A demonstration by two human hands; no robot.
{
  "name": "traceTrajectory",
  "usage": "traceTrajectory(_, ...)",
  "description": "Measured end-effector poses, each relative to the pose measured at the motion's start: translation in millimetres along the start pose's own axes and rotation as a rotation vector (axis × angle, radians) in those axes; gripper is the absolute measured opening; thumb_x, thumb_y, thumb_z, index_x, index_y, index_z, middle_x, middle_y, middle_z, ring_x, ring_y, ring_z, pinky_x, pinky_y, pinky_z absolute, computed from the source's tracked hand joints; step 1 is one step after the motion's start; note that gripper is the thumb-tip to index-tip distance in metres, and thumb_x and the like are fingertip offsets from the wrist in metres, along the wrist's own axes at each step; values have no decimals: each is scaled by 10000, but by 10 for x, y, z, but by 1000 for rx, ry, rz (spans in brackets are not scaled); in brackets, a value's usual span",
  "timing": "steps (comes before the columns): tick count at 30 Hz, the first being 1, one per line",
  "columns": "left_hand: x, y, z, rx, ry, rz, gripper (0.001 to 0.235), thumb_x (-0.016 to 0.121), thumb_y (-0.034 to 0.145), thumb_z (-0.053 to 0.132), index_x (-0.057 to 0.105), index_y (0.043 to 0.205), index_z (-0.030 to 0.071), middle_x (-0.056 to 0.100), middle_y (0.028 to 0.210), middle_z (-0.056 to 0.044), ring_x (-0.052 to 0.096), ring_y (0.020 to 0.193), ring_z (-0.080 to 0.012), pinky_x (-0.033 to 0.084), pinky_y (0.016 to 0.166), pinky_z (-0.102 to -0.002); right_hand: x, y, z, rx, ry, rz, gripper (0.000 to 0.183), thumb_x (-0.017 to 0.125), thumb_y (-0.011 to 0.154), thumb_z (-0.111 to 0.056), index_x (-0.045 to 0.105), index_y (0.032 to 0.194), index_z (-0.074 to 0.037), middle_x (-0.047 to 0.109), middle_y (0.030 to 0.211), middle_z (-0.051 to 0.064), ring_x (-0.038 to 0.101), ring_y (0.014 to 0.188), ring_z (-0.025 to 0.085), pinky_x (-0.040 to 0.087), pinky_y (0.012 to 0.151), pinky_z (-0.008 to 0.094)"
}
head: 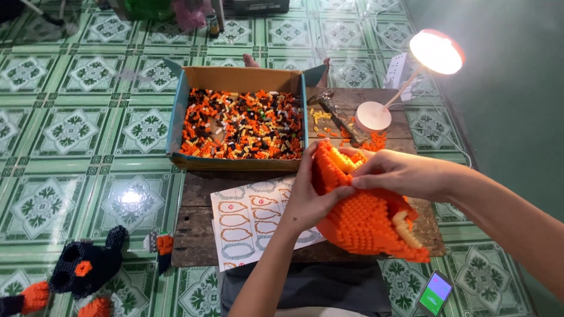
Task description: The person assembles small orange plastic bricks into a curved shape, following a printed instruction sheet. They pick up individual bricks, connect them by hand, and periodically check the pattern on the paper guide.
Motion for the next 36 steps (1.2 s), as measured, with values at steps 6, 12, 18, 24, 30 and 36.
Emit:
traceTrajectory(6,-12,-46,75,-35,0,-26,1133,960,851,352,294,1743,141,567,1584,-360,518,1545,-583,402,1276,-732,14,-227,-30,-58,16,106,583,765,1034,-355,838,1433,64,583,1689,312,563,1580,500,364,1330,668)
traceTrajectory(12,-28,-93,225,-46,7,-73,1073,874,934,362,231,1770,163,462,1641,-413,431,1577,-633,375,1276,-756,156,-552,-305,-326,-476,75,505,615,1073,-261,805,1519,-124,237,1898,192,374,1628,557,343,1330,685)
traceTrajectory(18,68,-102,374,-161,-33,-69,1070,797,943,426,174,1781,194,360,1703,-427,352,1621,-634,298,1300,-760,167,-369,-78,-467,-644,53,512,501,1081,-256,781,1448,-34,87,1941,144,165,1728,488,328,1325,602)
traceTrajectory(24,59,-30,319,-222,-29,-36,1011,779,939,292,198,1759,190,304,1726,-453,290,1634,-659,238,1297,-792,191,-227,110,-729,-808,162,322,517,1085,-236,762,1028,-35,758,1392,177,98,1878,411,467,1199,583)
traceTrajectory(30,98,-64,365,-222,-66,-33,1024,787,922,307,201,1747,152,283,1746,-442,246,1653,-660,188,1310,-786,321,-543,-192,-445,-488,110,507,463,1069,-190,763,1398,51,75,1893,266,140,1689,597,302,1287,761)
traceTrajectory(36,94,-42,338,-249,-73,-38,997,793,926,321,218,1730,189,294,1760,-394,255,1676,-606,183,1324,-767,337,-524,-164,-398,-515,98,525,429,1107,-229,760,1402,51,82,1896,269,50,1729,570,261,1311,757)
Point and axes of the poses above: each hand's wrist, its own y-axis towards the middle knuckle, its own x-axis out of the palm, z = x × y, the point moved 1 cm from there along y, towards the middle knuckle
